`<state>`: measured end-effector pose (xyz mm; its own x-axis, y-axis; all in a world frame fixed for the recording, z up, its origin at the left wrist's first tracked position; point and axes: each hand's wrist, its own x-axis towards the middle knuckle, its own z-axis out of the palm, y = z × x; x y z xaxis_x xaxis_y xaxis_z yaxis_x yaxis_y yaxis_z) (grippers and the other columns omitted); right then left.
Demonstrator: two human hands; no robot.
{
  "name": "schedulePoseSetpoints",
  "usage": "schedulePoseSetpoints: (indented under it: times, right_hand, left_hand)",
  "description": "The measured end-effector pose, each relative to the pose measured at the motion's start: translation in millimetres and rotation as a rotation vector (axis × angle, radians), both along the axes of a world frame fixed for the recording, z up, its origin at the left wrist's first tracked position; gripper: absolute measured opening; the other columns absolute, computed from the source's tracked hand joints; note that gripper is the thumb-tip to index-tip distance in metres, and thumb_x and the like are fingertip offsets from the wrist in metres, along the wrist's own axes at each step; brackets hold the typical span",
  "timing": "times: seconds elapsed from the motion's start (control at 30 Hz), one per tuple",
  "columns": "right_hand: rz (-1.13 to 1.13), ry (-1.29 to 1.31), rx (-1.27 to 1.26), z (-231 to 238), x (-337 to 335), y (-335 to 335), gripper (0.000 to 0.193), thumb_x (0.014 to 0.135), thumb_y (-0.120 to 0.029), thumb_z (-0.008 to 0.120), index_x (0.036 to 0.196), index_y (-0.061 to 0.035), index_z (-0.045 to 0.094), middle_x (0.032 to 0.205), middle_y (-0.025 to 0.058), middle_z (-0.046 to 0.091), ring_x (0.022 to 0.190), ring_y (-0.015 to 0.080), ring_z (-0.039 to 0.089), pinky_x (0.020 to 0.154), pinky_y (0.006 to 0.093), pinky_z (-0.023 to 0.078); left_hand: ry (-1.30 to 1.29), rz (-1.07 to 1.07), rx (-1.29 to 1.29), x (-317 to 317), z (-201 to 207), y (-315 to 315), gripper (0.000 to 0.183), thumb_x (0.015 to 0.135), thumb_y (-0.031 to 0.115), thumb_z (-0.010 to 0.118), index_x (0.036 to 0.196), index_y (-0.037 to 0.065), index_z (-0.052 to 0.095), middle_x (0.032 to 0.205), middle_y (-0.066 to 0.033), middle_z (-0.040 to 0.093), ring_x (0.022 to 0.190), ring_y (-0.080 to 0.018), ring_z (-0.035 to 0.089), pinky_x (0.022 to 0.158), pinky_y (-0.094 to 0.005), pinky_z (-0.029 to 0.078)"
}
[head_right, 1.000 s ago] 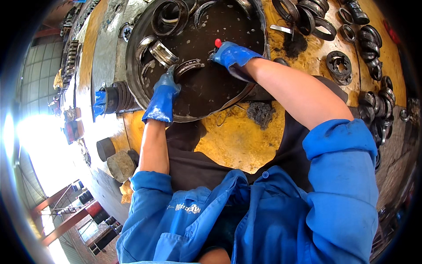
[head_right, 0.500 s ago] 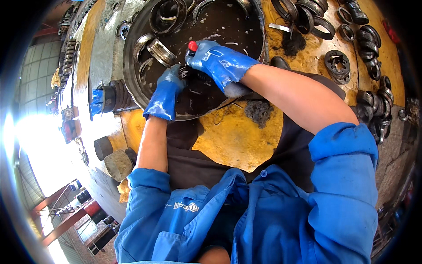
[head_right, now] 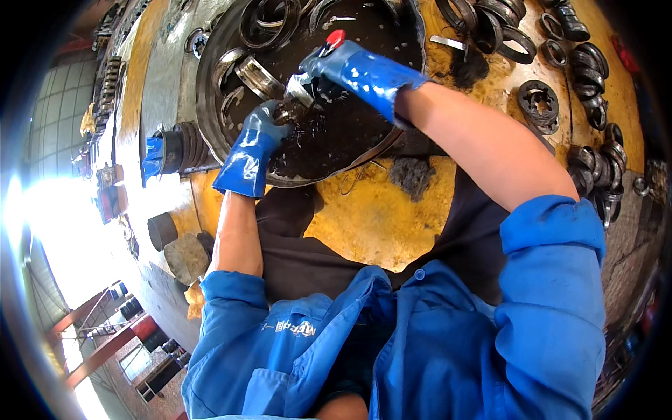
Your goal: The person cleans various metal rings and mechanical components by dipping them into a basin of dark oil and scrubbing them with a brush.
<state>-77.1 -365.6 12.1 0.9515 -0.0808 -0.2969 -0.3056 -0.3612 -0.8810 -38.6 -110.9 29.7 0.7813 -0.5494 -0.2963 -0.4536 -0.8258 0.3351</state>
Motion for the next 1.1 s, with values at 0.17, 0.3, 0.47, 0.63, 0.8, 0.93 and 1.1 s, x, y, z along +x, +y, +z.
schedulePoseSetpoints:
  times: [0.17, 0.3, 0.47, 0.63, 0.8, 0.93, 1.1]
  right_hand:
    - [0.060, -0.080, -0.169, 32, -15, -29, 0.037, 0.098, -0.031, 0.067, 0.132, -0.0155, 0.069, 0.102, 0.0096, 0.077, 0.090, 0.0175, 0.071, 0.083, 0.0320, 0.057]
    - [0.098, -0.097, -0.298, 51, -27, -54, 0.038, 0.100, -0.022, 0.065, 0.138, -0.0155, 0.066, 0.104, 0.0102, 0.078, 0.089, 0.0177, 0.072, 0.083, 0.0315, 0.058]
    - [0.083, -0.123, -0.200, 46, -34, -69, 0.041, 0.100, -0.015, 0.065, 0.141, -0.0152, 0.063, 0.108, 0.0111, 0.077, 0.091, 0.0178, 0.072, 0.085, 0.0308, 0.058]
    - [0.052, -0.154, 0.156, 28, -28, -70, 0.044, 0.099, -0.011, 0.066, 0.142, -0.0146, 0.063, 0.113, 0.0122, 0.076, 0.094, 0.0178, 0.072, 0.089, 0.0301, 0.058]
    - [0.021, -0.164, 0.355, 11, -29, -68, 0.047, 0.097, -0.006, 0.067, 0.143, -0.0141, 0.062, 0.118, 0.0133, 0.075, 0.098, 0.0178, 0.072, 0.092, 0.0293, 0.057]
    - [-0.153, -0.106, 0.616, 13, -25, -60, 0.029, 0.097, -0.022, 0.073, 0.123, -0.0103, 0.073, 0.105, 0.0081, 0.075, 0.093, 0.0202, 0.071, 0.082, 0.0371, 0.061]
    - [-0.311, 0.132, 0.888, 19, -23, -48, 0.031, 0.096, -0.022, 0.074, 0.123, -0.0066, 0.073, 0.105, 0.0086, 0.076, 0.092, 0.0196, 0.072, 0.081, 0.0357, 0.062]
  left_hand:
    - [0.055, 0.176, -0.172, 0, 47, -1, 0.048, 0.077, 0.014, 0.082, 0.122, 0.001, 0.070, 0.106, -0.0165, 0.077, 0.096, -0.0242, 0.075, 0.087, -0.0345, 0.058]
    - [0.030, 0.146, -0.437, 11, 43, 17, 0.047, 0.079, 0.015, 0.082, 0.121, -0.001, 0.070, 0.101, -0.0151, 0.077, 0.090, -0.0217, 0.074, 0.083, -0.0332, 0.058]
    - [0.287, 0.297, -0.793, -4, 65, 21, 0.043, 0.082, 0.008, 0.083, 0.121, -0.002, 0.069, 0.103, -0.0088, 0.076, 0.082, -0.0142, 0.069, 0.076, -0.0299, 0.058]
    - [0.226, 0.245, -0.970, 10, 53, 32, 0.044, 0.085, 0.005, 0.083, 0.126, 0.000, 0.068, 0.109, -0.0076, 0.075, 0.089, -0.0154, 0.070, 0.083, -0.0315, 0.058]
    - [0.296, 0.369, -1.116, 18, 47, 41, 0.043, 0.083, 0.001, 0.082, 0.125, 0.000, 0.070, 0.112, -0.0075, 0.075, 0.095, -0.0150, 0.069, 0.089, -0.0304, 0.056]
    - [0.374, 0.444, -1.234, 19, 48, 43, 0.040, 0.085, -0.001, 0.079, 0.124, -0.001, 0.069, 0.108, -0.0092, 0.075, 0.096, -0.0176, 0.071, 0.088, -0.0291, 0.058]
    - [0.439, 0.590, -1.426, 25, 41, 43, 0.032, 0.084, -0.005, 0.077, 0.115, 0.001, 0.071, 0.103, -0.0130, 0.076, 0.085, -0.0213, 0.072, 0.079, -0.0334, 0.061]
